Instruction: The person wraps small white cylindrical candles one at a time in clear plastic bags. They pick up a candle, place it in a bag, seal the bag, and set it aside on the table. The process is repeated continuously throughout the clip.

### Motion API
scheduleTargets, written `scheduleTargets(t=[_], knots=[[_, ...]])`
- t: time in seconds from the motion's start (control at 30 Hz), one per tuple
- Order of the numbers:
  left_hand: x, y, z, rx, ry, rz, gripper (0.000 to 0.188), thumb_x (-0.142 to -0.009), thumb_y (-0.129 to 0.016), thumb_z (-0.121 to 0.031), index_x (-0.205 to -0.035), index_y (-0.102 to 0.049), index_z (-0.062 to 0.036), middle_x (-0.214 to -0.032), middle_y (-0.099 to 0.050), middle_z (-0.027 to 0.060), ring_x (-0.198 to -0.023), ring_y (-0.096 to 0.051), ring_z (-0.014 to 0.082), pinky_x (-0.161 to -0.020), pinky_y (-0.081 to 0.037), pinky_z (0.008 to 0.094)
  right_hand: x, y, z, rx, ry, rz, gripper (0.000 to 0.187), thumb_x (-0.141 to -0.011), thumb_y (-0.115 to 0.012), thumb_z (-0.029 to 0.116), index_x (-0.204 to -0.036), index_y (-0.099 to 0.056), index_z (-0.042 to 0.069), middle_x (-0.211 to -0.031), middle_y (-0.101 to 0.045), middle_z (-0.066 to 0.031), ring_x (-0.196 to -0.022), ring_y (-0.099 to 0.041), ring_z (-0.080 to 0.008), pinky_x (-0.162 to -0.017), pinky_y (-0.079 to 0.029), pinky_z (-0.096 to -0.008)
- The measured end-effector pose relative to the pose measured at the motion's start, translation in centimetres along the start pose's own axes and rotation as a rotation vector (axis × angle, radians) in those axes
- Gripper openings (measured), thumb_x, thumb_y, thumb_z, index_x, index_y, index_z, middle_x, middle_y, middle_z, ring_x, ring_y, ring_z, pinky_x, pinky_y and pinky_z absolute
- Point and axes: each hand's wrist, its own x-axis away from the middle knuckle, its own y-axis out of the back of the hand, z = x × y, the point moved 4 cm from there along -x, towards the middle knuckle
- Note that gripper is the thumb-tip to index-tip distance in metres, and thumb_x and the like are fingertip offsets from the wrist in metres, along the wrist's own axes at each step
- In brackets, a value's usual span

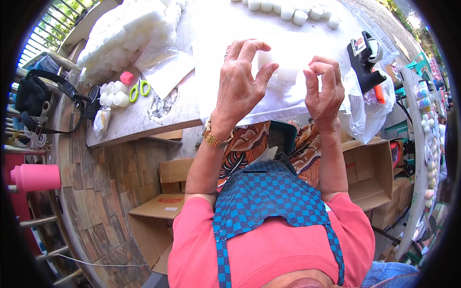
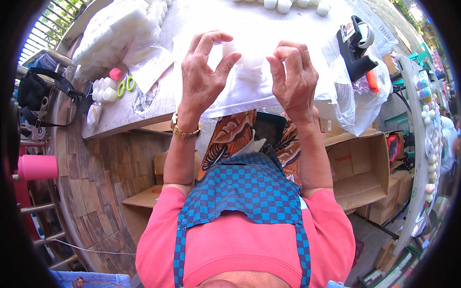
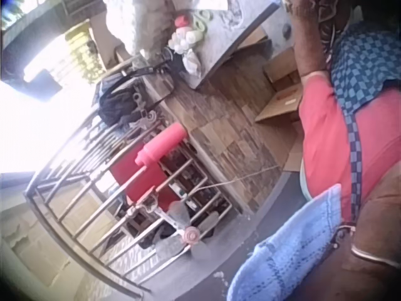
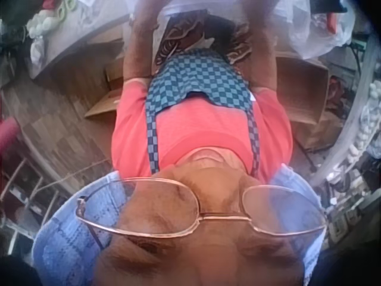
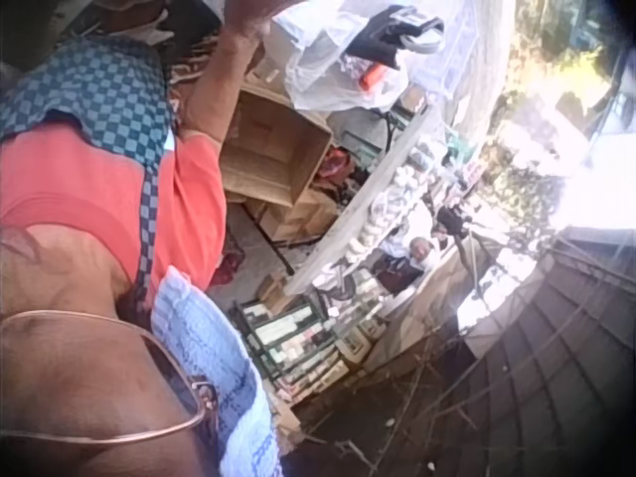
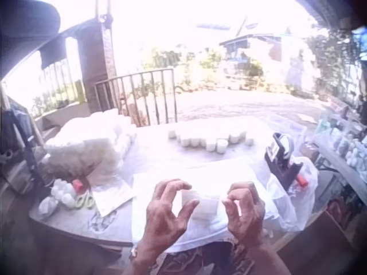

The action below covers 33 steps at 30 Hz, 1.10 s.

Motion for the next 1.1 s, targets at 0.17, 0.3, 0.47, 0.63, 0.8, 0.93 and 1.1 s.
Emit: scheduleTargets(t=[0.17,0.3,0.47,0.63,0.8,0.93,1.1], knots=[[0.1,-0.1,0.6,0.199,0.151,-0.01,0.034,-0.082,-0.077,-0.014,-0.111,-0.063,-0.0031,-0.116,-0.057,0.0132,-0.106,-0.062,0.0224,-0.09,-0.058,0.0381,-1.3,-0.1,1.0,-0.11,-0.176,0.173,0.016,-0.087,-0.071,0.013,-0.098,-0.062,0.004,-0.095,-0.061,-0.0093,-0.078,-0.061,-0.0195,-0.068,-0.054,-0.0339],[-0.1,0.2,-0.2,0.257,0.125,-0.014,0.029,-0.085,-0.073,-0.011,-0.111,-0.064,-0.0026,-0.114,-0.057,0.0129,-0.101,-0.064,0.0224,-0.09,-0.058,0.0353,-0.9,-0.4,0.9,-0.087,-0.129,0.151,0.014,-0.084,-0.071,0.007,-0.092,-0.06,0.004,-0.095,-0.061,-0.0097,-0.083,-0.061,-0.0232,-0.07,-0.052,-0.0347],[-0.3,0.7,0.8,0.255,0.067,0.024,0.017,-0.087,-0.067,-0.004,-0.104,-0.066,-0.0016,-0.107,-0.06,0.0117,-0.092,-0.067,0.0244,-0.08,-0.06,0.0344,-0.8,-0.9,1.7,0.081,0.126,0.068,0.015,-0.086,-0.066,0.001,-0.089,-0.052,0.004,-0.093,-0.061,-0.0109,-0.088,-0.06,-0.0292,-0.076,-0.049,-0.038],[-0.6,0.6,0.4,-0.037,-0.157,-0.024,0.011,-0.089,-0.065,-0.003,-0.099,-0.063,-0.0038,-0.101,-0.063,0.0077,-0.088,-0.067,0.0229,-0.068,-0.057,0.033,-0.8,-0.9,1.5,0.036,0.124,0.033,0.018,-0.081,-0.068,0.0,-0.087,-0.052,0.005,-0.089,-0.061,-0.0097,-0.084,-0.059,-0.0274,-0.073,-0.047,-0.0371],[-1.7,0.0,0.8,-0.096,-0.258,-0.08,0.009,-0.09,-0.063,-0.002,-0.098,-0.061,-0.006,-0.103,-0.063,0.0076,-0.089,-0.067,0.0233,-0.068,-0.056,0.0337,-0.5,-0.8,1.5,-0.048,-0.154,-0.002,0.015,-0.083,-0.067,-0.001,-0.084,-0.053,0.004,-0.082,-0.061,-0.0104,-0.075,-0.06,-0.0272,-0.066,-0.049,-0.037],[-1.8,-0.7,1.9,0.065,-0.186,-0.104,0.01,-0.09,-0.062,-0.008,-0.1,-0.06,-0.0063,-0.114,-0.06,0.0139,-0.101,-0.062,0.0284,-0.078,-0.053,0.0381,-0.7,-1.7,1.6,0.05,-0.118,-0.055,0.015,-0.083,-0.068,-0.001,-0.085,-0.053,0.004,-0.082,-0.059,-0.011,-0.074,-0.06,-0.0273,-0.066,-0.051,-0.0366],[1.7,-0.9,-0.8,0.024,-0.131,-0.077,0.059,-0.074,-0.075,-0.024,-0.127,-0.051,-0.009,-0.141,-0.04,0.0261,-0.128,-0.044,0.0416,-0.101,-0.042,0.0495,-0.7,-1.7,1.7,0.045,-0.148,-0.045,0.016,-0.079,-0.068,-0.003,-0.084,-0.054,0.003,-0.081,-0.058,-0.0107,-0.074,-0.06,-0.0266,-0.066,-0.05,-0.0362]])
